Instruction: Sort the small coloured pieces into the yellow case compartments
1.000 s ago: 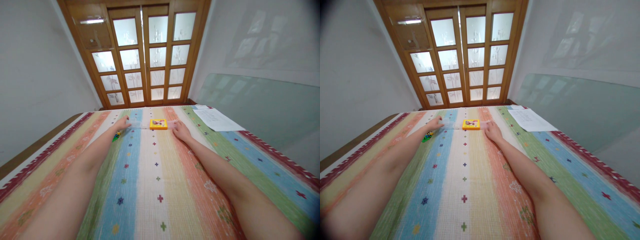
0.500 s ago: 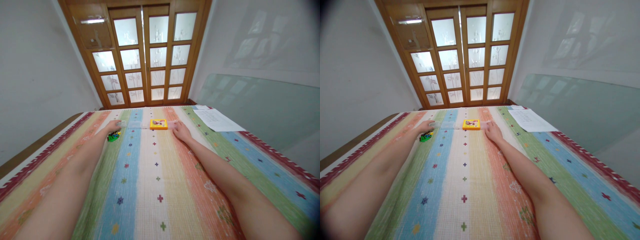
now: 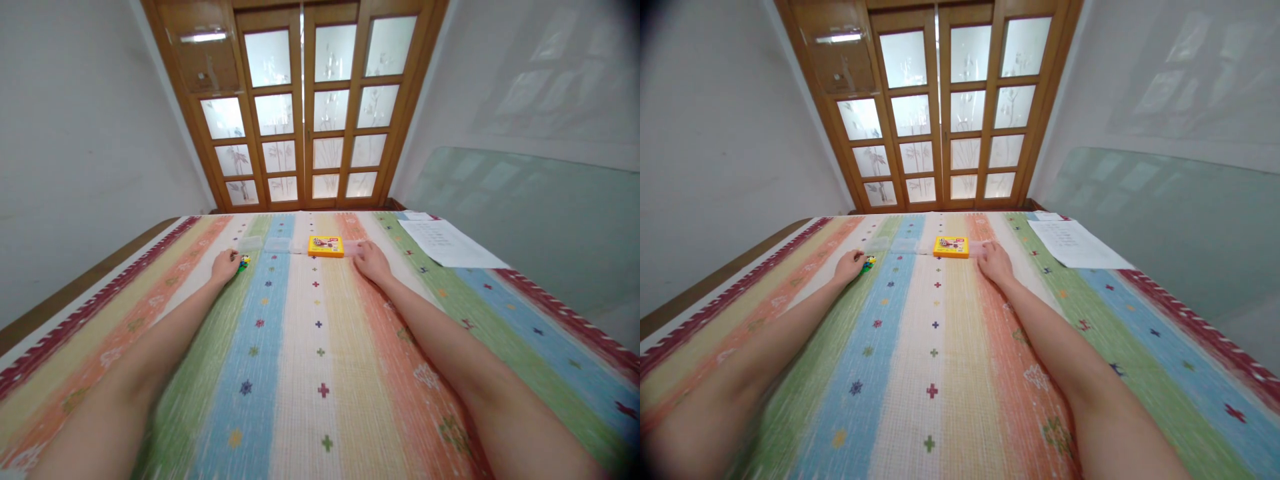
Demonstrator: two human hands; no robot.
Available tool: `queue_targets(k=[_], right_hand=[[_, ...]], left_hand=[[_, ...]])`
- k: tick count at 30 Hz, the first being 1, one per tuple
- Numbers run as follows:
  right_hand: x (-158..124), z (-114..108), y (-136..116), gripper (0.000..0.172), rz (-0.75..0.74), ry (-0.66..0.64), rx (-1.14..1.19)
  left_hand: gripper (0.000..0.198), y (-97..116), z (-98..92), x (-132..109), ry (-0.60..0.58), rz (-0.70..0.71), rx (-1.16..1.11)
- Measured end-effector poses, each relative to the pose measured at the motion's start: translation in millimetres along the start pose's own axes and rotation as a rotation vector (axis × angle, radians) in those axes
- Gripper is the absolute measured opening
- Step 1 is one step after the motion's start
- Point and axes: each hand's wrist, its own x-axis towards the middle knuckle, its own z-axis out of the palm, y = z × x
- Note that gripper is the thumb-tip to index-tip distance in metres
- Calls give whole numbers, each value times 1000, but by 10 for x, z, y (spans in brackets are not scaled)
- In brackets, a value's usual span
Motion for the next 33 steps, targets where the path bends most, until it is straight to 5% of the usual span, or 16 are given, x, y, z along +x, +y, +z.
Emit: queue_targets(k=[9, 25, 33], right_hand=[[-29, 4, 22, 46, 10, 4, 5], [-50, -18, -10, 41, 31, 17, -5], [-49, -6, -30, 38, 18, 23, -19]], left_hand=[[45, 446, 229, -166, -116, 257, -21], [60, 1667, 609, -729, -326, 766, -189], [50, 1903, 752, -709, -321, 853, -245]])
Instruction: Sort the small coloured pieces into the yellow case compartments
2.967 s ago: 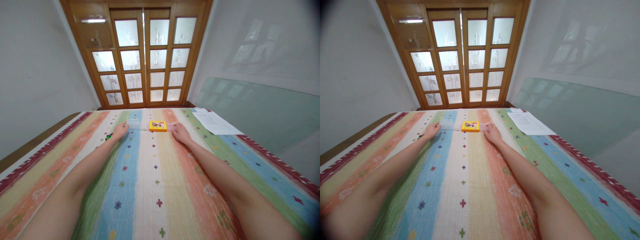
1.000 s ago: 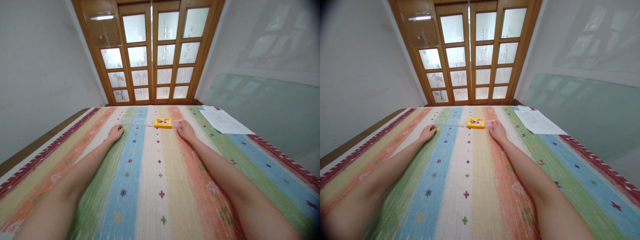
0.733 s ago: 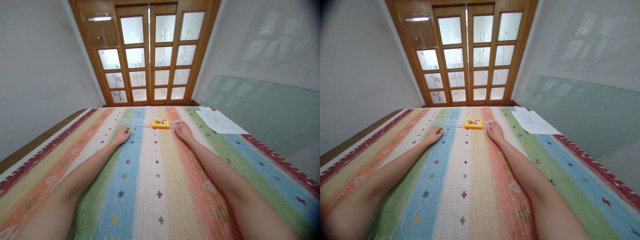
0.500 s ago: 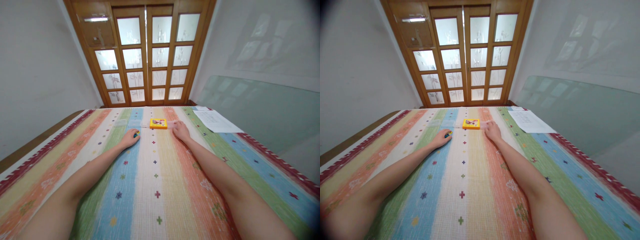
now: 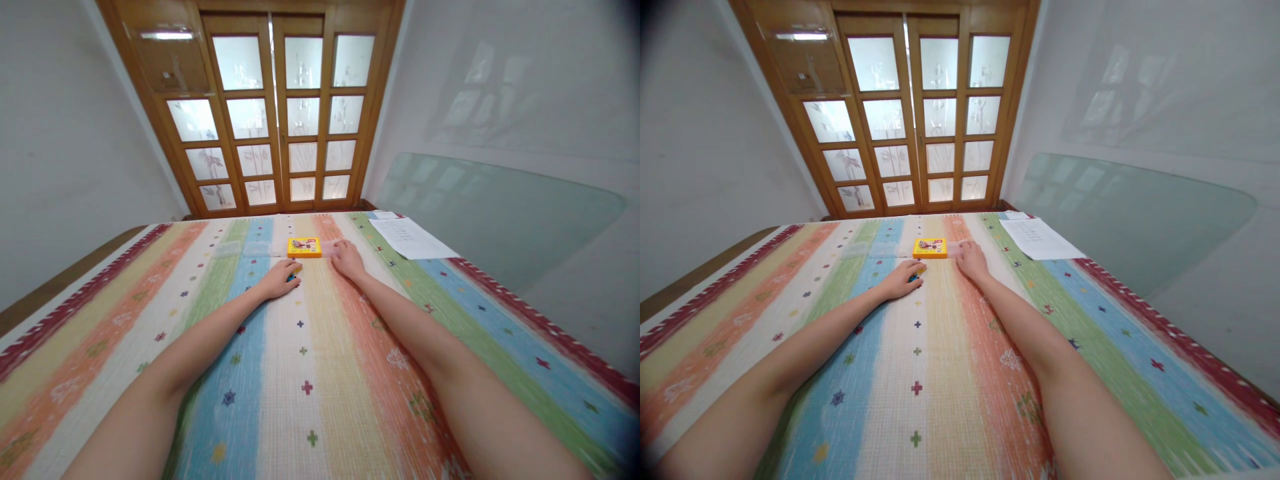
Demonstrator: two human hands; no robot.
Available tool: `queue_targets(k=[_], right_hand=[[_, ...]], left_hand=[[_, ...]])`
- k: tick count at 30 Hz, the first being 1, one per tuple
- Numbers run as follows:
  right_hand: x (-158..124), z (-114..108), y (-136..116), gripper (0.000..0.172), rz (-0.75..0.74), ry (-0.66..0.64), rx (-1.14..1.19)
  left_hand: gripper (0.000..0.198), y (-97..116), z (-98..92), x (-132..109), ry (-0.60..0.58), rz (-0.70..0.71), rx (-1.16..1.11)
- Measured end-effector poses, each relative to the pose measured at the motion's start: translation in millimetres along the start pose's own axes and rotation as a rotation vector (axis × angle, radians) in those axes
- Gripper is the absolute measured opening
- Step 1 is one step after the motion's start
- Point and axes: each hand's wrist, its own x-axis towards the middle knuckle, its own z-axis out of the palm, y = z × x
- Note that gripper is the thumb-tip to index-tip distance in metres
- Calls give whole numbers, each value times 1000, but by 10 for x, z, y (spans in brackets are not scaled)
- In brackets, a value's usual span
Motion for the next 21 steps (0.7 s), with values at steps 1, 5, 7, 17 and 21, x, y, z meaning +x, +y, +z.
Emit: queue_targets(k=[1, 5, 7, 17, 21], right_hand=[[7, 6, 12, 39, -10, 1, 3], [83, 13, 126, 52, -61, -30, 29], [147, 0, 210, 56, -87, -85, 46], [224, -18, 359, 54, -72, -152, 99], [152, -59, 291, 54, -27, -118, 30]], left_hand=[[46, -4, 6, 29, 11, 9, -5], [31, 36, 7, 134, 31, 69, -57], [26, 72, -1, 165, 19, 100, -97], [32, 13, -42, 93, 106, -46, -58], [41, 61, -42, 17, 33, -46, -81]])
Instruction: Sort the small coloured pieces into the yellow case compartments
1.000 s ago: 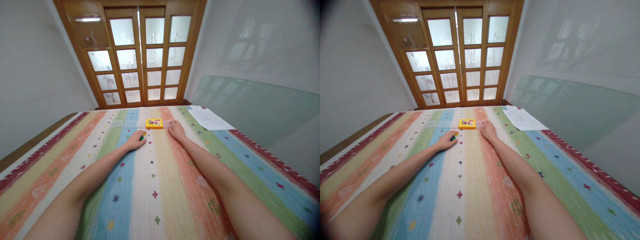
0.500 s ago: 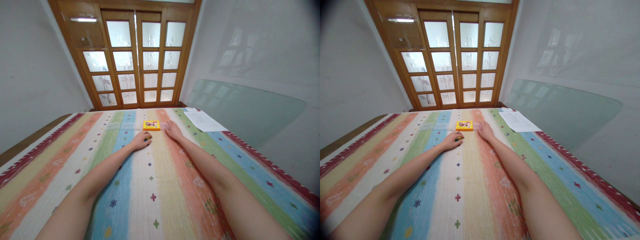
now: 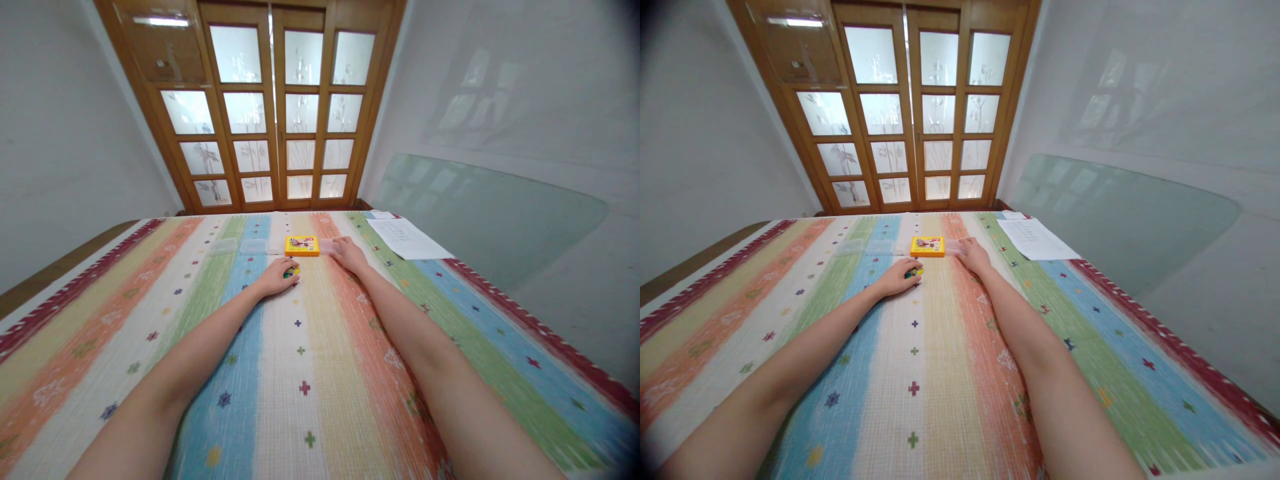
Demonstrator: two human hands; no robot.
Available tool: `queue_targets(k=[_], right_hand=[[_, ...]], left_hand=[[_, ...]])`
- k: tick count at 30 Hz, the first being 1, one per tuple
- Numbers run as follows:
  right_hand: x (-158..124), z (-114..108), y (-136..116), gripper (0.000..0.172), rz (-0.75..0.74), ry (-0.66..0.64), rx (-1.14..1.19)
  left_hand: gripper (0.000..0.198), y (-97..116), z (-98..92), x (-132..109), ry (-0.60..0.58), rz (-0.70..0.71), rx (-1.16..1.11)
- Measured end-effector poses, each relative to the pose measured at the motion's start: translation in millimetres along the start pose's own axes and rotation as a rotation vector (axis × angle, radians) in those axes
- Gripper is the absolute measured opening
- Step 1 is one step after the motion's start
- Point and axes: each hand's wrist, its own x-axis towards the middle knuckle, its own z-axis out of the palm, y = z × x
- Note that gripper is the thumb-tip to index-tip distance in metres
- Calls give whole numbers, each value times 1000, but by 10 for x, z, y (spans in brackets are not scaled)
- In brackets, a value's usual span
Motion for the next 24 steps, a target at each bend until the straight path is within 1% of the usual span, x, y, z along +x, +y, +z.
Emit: queue_targets(k=[3, 5, 6, 8, 10, 13, 15, 16, 19, 22, 24], right_hand=[[-35, -72, -39, 55, 73, 74, -22], [-51, -125, -84, 55, 90, 132, -3], [-60, -147, -122, 55, 70, 152, 16], [-81, -176, -243, 53, -27, 172, 72], [-113, -180, -422, 52, -171, 165, 130], [-188, -148, -747, 50, -358, 141, 198], [-248, -124, -943, 49, -454, 127, 230], [-277, -116, -1020, 49, -491, 122, 239], [-336, -120, -1153, 47, -523, 135, 260], [-354, -143, -1169, 46, -543, 126, 252], [-356, -147, -1157, 42, -563, 108, 211]], left_hand=[[48, 40, 12, -45, -32, 42, -9], [48, 42, 15, -55, -4, 47, -5], [46, 33, 15, -53, 26, 40, -5], [45, -5, 9, -39, 97, 20, -18], [49, -57, 0, -18, 176, -6, -47], [66, -120, -15, 9, 283, -43, -121], [78, -132, -25, 19, 316, -71, -185], [80, -127, -29, 22, 318, -82, -219], [76, -84, -38, 30, 314, -83, -309], [74, -17, -47, 39, 327, -80, -351], [75, 32, -59, 44, 333, -84, -332]])
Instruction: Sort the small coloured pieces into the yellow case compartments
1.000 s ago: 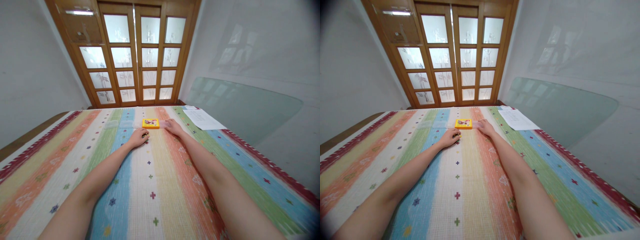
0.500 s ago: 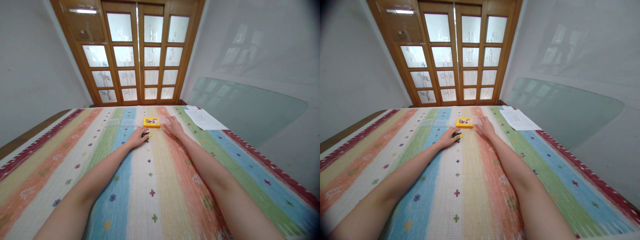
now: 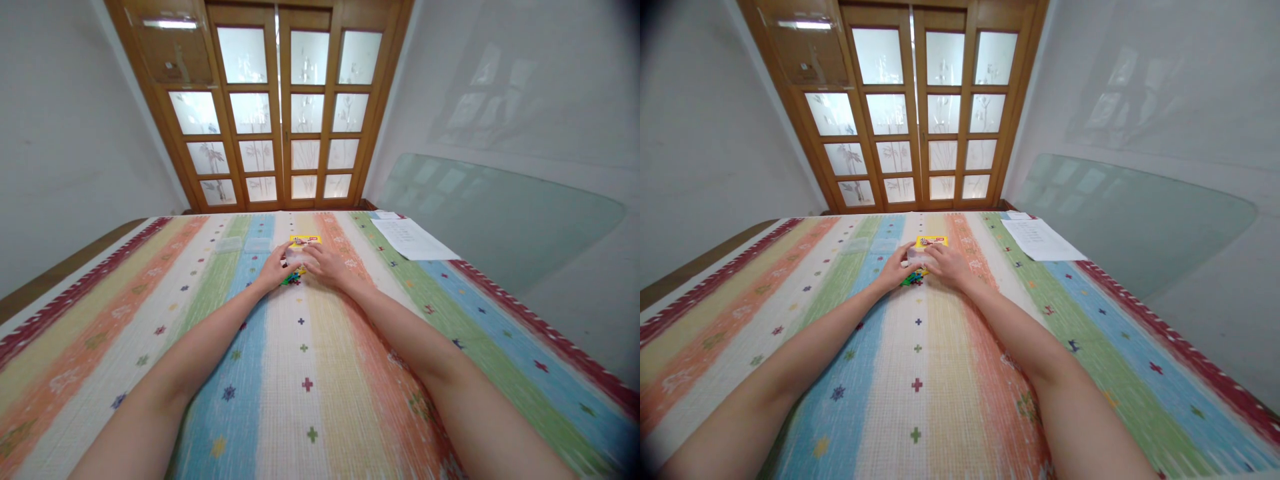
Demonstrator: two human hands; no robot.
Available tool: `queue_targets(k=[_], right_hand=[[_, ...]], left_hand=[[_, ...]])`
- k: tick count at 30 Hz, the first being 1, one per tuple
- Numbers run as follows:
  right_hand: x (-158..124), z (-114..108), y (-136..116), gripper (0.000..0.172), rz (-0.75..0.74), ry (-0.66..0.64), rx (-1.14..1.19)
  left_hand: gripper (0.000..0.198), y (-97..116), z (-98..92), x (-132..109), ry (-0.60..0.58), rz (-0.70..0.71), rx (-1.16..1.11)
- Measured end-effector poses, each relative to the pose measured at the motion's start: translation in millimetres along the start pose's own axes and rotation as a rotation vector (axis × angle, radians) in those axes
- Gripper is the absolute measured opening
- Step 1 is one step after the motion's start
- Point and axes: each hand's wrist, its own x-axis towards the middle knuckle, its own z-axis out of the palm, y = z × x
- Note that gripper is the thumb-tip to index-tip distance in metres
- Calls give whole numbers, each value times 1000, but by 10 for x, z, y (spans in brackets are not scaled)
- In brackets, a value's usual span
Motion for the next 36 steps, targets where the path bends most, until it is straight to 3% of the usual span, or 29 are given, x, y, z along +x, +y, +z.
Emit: queue_targets(k=[5, 9, 13, 19, 24, 27, 31, 36], right_hand=[[-15, 28, 34, 35, 69, -47, -88], [-4, -17, 94, 39, 277, 44, -93], [29, -68, 169, 40, 367, 132, 15], [49, -19, 318, 36, 526, 203, 144], [6, -92, 234, 35, 367, 253, 28], [1, -121, 91, 31, 177, 173, 9], [19, -84, 5, 23, -83, -4, 10], [15, -57, 116, 19, -85, 10, -13]], left_hand=[[77, 143, 0, -24, 11, 37, 82], [87, 227, 29, -70, -70, 85, 104], [92, 276, 52, -103, -86, 79, 58], [80, 322, 46, -110, -126, 133, 33], [78, 138, 49, -42, 18, -21, 21], [80, 1, 32, -3, 107, -119, -50], [86, -89, 26, 11, 93, -166, -142], [93, -123, 33, -6, 30, -158, -140]])
